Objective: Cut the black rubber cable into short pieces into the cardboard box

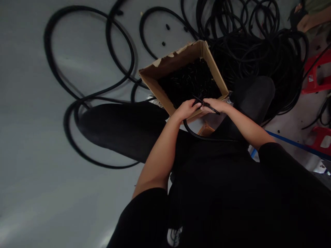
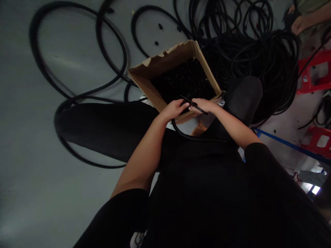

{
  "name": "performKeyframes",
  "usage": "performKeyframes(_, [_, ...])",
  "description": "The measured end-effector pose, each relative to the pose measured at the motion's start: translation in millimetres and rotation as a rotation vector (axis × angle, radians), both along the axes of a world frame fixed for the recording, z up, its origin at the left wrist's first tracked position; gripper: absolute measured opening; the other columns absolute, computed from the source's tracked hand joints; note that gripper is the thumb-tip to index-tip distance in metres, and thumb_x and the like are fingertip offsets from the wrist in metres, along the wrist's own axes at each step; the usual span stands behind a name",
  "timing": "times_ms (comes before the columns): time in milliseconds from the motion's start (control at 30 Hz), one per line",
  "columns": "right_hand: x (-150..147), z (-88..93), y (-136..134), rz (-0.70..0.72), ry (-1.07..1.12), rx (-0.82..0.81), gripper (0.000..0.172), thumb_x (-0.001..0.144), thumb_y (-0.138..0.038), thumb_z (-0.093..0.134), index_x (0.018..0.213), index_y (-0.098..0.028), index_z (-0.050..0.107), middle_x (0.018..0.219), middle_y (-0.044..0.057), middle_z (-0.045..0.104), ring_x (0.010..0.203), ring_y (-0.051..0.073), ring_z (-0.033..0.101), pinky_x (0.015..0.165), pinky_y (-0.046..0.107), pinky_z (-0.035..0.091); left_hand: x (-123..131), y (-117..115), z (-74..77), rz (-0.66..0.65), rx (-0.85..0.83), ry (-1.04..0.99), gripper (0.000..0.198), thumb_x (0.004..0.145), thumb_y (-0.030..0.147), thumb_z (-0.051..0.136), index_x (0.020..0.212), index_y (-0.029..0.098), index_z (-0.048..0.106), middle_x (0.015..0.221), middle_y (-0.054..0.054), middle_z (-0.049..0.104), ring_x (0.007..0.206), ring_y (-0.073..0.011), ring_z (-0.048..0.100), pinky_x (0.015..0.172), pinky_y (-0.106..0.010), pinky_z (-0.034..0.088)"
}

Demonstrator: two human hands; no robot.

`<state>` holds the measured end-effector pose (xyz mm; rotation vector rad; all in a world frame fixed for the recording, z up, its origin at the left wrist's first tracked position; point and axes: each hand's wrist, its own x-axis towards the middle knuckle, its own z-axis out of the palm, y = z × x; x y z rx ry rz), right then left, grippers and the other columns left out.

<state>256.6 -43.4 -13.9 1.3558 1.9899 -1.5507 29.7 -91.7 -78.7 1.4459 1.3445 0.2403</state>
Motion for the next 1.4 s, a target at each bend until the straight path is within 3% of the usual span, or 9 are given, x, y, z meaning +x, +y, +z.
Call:
performKeyframes(167, [-2.7, -10.6, -7.0, 0.066, -0.036, 0.041, 0.019, 0.116, -0.037, 0.073, 0.116, -0.02, 0.069, 0.115, 0.011, 0.082, 0.103, 0.026, 0.07, 0.091, 0.031, 0.05, -0.3, 0.0, -2.4, -0.117, -0.027, 0.1, 0.03, 0.115, 0.045, 0.063, 0.093, 0.025, 0.069, 0.1, -0.014, 0.082, 0.1, -0.0325, 0.076, 0.096, -0.042, 0.06])
performKeyframes(367, [-1.2, -23.0, -10.2, 0.066, 0.097, -0.072, 0.014, 0.108, -0.029, 0.076, 0.108, -0.021, 0.064, 0.099, 0.003, 0.073, 0.096, 0.022, 0.061, 0.086, 0.029, 0.047, -2.5, -4.0, -4.1, -0.24, -0.038, 0.065, 0.028, 0.116, 0.046, 0.06, 0.102, 0.024, 0.071, 0.114, -0.017, 0.087, 0.108, -0.035, 0.08, 0.102, -0.042, 0.06])
performKeyframes(500, [-2.9, -26.4, -13.2, 0.007, 0.102, -0.099, 0.011, 0.1, -0.024, 0.072, 0.101, -0.023, 0.062, 0.092, 0.0, 0.065, 0.091, 0.021, 0.056, 0.083, 0.03, 0.045, -2.7, -3.5, -2.3, -0.222, -0.043, 0.066, 0.031, 0.117, 0.048, 0.06, 0.104, 0.024, 0.073, 0.12, -0.016, 0.088, 0.116, -0.0357, 0.081, 0.106, -0.041, 0.059])
performKeyframes(767, [-6.9, -22.9, -14.7, -0.126, 0.011, -0.052, 0.005, 0.093, -0.025, 0.066, 0.091, -0.022, 0.062, 0.09, 0.0, 0.065, 0.088, 0.019, 0.056, 0.081, 0.031, 0.039, -7.1, 0.8, 0.7, -0.211, -0.066, 0.137, 0.04, 0.121, 0.052, 0.056, 0.102, 0.022, 0.076, 0.116, -0.018, 0.086, 0.115, -0.0377, 0.081, 0.107, -0.045, 0.06])
performKeyframes(1067, [-7.8, -17.3, -13.2, -0.128, 0.059, 0.116, 0.002, 0.088, -0.023, 0.069, 0.089, -0.021, 0.07, 0.086, 0.002, 0.07, 0.09, 0.021, 0.063, 0.085, 0.032, 0.041, -13.7, 3.3, -11.4, -0.159, -0.05, 0.09, 0.053, 0.119, 0.064, 0.049, 0.109, 0.022, 0.079, 0.122, -0.016, 0.089, 0.117, -0.0359, 0.08, 0.11, -0.045, 0.063])
performKeyframes(1233, [-8.1, -17.1, -15.3, -0.095, 0.043, 0.159, 0.004, 0.089, -0.017, 0.069, 0.089, -0.02, 0.073, 0.083, 0.002, 0.071, 0.087, 0.021, 0.064, 0.083, 0.031, 0.04, -12.3, 3.9, -8.7, -0.124, -0.059, 0.067, 0.048, 0.118, 0.06, 0.053, 0.11, 0.022, 0.081, 0.121, -0.015, 0.089, 0.118, -0.0364, 0.081, 0.112, -0.046, 0.064])
performKeyframes(1400, [-9.2, -14.3, -19.2, -0.042, -0.034, 0.215, 0.011, 0.096, -0.013, 0.071, 0.096, -0.018, 0.081, 0.094, 0.009, 0.081, 0.093, 0.025, 0.074, 0.084, 0.031, 0.042, -10.2, 4.2, -7.2, -0.107, -0.068, 0.078, 0.041, 0.118, 0.055, 0.056, 0.1, 0.023, 0.074, 0.112, -0.014, 0.087, 0.115, -0.0356, 0.081, 0.11, -0.043, 0.064])
